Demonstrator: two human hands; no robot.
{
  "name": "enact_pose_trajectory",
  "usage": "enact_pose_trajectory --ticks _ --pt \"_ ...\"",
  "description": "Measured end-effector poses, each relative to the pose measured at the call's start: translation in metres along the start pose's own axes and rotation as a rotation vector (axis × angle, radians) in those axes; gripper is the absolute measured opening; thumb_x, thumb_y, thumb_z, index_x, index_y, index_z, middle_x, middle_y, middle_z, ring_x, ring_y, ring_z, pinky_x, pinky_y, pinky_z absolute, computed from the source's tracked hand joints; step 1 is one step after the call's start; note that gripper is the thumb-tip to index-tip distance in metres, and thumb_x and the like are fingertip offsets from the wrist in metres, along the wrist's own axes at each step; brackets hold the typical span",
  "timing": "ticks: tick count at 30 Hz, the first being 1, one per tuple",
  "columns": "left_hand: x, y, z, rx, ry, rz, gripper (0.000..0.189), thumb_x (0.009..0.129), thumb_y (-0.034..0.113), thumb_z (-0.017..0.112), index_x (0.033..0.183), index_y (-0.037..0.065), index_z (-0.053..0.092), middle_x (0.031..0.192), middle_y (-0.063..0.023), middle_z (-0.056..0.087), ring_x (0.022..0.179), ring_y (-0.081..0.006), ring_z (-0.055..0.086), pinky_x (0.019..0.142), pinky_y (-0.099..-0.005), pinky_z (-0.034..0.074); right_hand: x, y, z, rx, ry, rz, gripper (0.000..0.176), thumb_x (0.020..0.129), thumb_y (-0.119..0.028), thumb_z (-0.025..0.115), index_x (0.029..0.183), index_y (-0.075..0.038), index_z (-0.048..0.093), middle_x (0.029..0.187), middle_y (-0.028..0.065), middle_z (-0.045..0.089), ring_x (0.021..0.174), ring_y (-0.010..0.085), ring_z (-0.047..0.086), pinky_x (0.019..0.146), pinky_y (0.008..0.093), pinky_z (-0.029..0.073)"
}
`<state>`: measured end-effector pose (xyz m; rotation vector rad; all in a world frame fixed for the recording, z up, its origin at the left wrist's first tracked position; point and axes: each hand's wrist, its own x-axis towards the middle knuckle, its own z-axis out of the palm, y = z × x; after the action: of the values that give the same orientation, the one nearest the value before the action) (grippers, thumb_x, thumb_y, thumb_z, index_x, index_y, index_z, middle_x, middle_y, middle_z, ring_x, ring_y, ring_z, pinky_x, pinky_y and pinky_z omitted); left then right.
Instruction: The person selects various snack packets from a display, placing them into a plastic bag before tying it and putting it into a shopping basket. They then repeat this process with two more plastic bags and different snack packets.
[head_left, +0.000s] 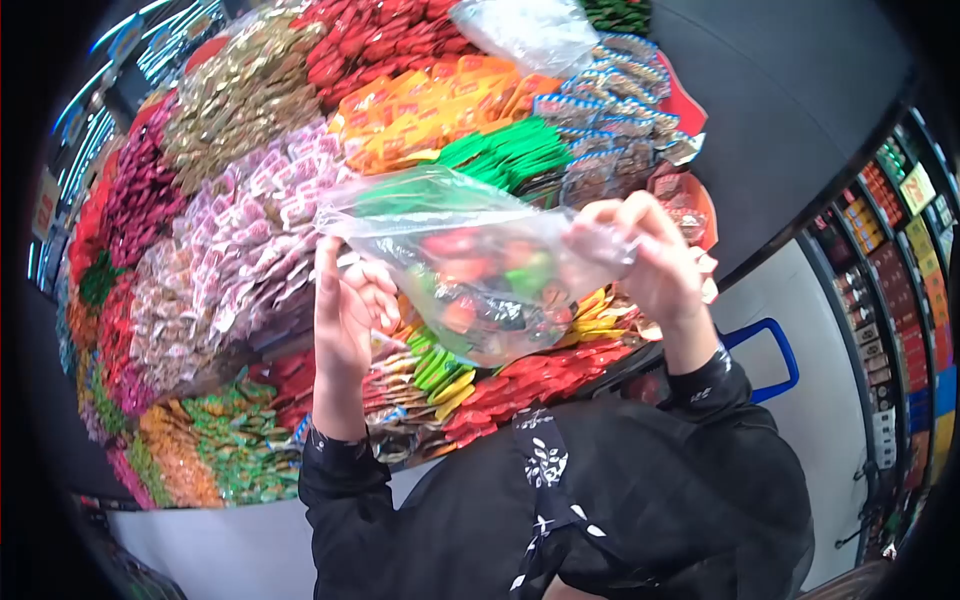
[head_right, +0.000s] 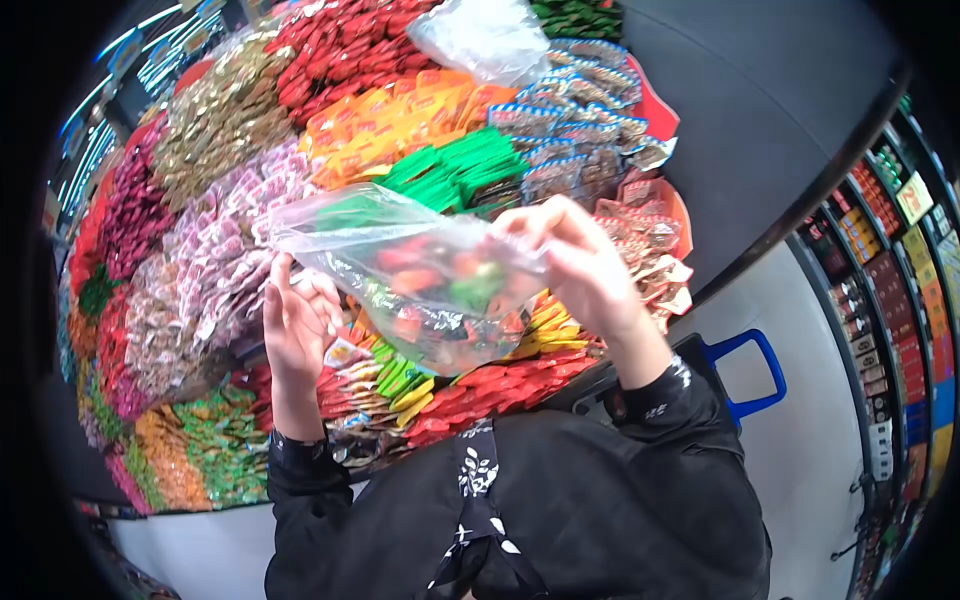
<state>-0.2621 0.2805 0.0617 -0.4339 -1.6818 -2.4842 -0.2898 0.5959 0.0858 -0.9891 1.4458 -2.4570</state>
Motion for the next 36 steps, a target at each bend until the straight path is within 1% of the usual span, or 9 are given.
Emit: enact_pose_trajectory --ticks 4,7,11,17,23,27,32,35,36 --pt "0.011 -0.01 0.011 0.063 0.046 -0.1 0.015 0.097 0.019 0.045 0.105 0.007 0.05 0.076 -0.0051 0.057 0.06 -0.0115 0.055 0.052 -0.0219 0.043 -0.009 0.006 0.006 -0.383 0.124 -0.115 0.055 0.085 -0.024 0.063 0.129 -0.005 0.036 0.131 0.0146 0.043 0.125 0.0264 0.04 0.104 0.0413 0.031" --pt "0.011 -0.015 0.021 -0.025 0.078 -0.133 0.007 0.096 0.016 0.047 0.097 0.01 0.05 0.075 -0.0024 0.057 0.061 -0.0104 0.055 0.054 -0.0213 0.041 -0.013 0.005 0.008 -0.533 0.227 -0.071 0.059 0.088 -0.015 0.06 0.139 -0.008 0.031 0.135 0.011 0.041 0.128 0.0227 0.037 0.103 0.0366 0.033" --pt "0.007 -0.003 0.034 -0.014 0.081 -0.155 0.02 0.095 0.013 0.048 0.115 0.009 0.05 0.08 -0.0038 0.058 0.064 -0.0098 0.053 0.055 -0.0215 0.041 -0.012 0.002 -0.002 -0.5 -0.006 0.149 0.049 0.09 -0.02 0.058 0.134 -0.007 0.04 0.126 0.0098 0.05 0.121 0.0194 0.045 0.101 0.0362 0.036" --pt "0.011 -0.003 0.056 0.013 0.073 -0.139 0.065 0.079 -0.006 0.037 0.142 0.009 0.031 0.088 -0.009 0.058 0.063 -0.0111 0.05 0.056 -0.0226 0.043 0.043 -0.015 -0.066 -0.294 -0.156 0.08 0.051 0.095 -0.034 0.05 0.134 -0.004 0.037 0.121 0.0097 0.054 0.113 0.018 0.052 0.098 0.0345 0.04" --pt "0.022 -0.026 0.07 0.012 0.154 -0.09 0.071 0.072 -0.006 0.037 0.141 0.008 0.032 0.104 -0.0098 0.054 0.063 -0.0101 0.05 0.051 -0.0213 0.044 0.183 -0.065 -0.173 -0.853 0.167 -0.147 0.028 0.091 -0.017 0.056 0.116 -0.005 0.056 0.106 0.0064 0.061 0.102 0.0132 0.055 0.088 0.0287 0.044" --pt "0.019 -0.047 0.086 -0.042 0.324 -0.027 0.068 0.072 -0.006 0.037 0.139 0.004 0.036 0.109 -0.009 0.052 0.058 -0.0102 0.05 0.048 -0.02 0.042 0.292 -0.088 -0.254 -1.372 0.332 -0.358 0.032 0.082 -0.018 0.059 0.113 -0.009 0.061 0.107 0.0146 0.065 0.102 0.0291 0.061 0.088 0.0398 0.047" --pt "0.019 -0.044 0.11 0.016 0.6 0.121 0.067 0.07 0.003 0.039 0.137 0.001 0.036 0.072 -0.0048 0.056 0.048 -0.0064 0.044 0.044 -0.0175 0.037 0.367 -0.104 -0.278 -1.847 0.279 -0.079 0.038 0.081 -0.016 0.058 0.119 -0.013 0.059 0.114 0.0131 0.063 0.107 0.0309 0.058 0.09 0.0417 0.046" --pt "0.01 -0.049 0.095 -0.021 0.512 0.165 0.066 0.071 0.004 0.044 0.136 -0.003 0.036 0.114 -0.0185 0.056 0.051 -0.0099 0.048 0.046 -0.0198 0.04 0.409 -0.086 -0.322 -1.955 0.095 0.022 0.044 0.076 -0.009 0.062 0.12 -0.01 0.058 0.112 0.0182 0.062 0.106 0.031 0.059 0.087 0.0398 0.047" --pt "0.011 -0.051 0.098 -0.024 0.559 0.182 0.064 0.07 0.005 0.045 0.133 -0.004 0.039 0.107 -0.017 0.058 0.052 -0.0098 0.049 0.046 -0.0197 0.04 0.416 -0.084 -0.327 -1.913 0.075 -0.003 0.046 0.074 -0.003 0.062 0.119 -0.008 0.058 0.111 0.0193 0.062 0.104 0.0313 0.059 0.086 0.0384 0.048"
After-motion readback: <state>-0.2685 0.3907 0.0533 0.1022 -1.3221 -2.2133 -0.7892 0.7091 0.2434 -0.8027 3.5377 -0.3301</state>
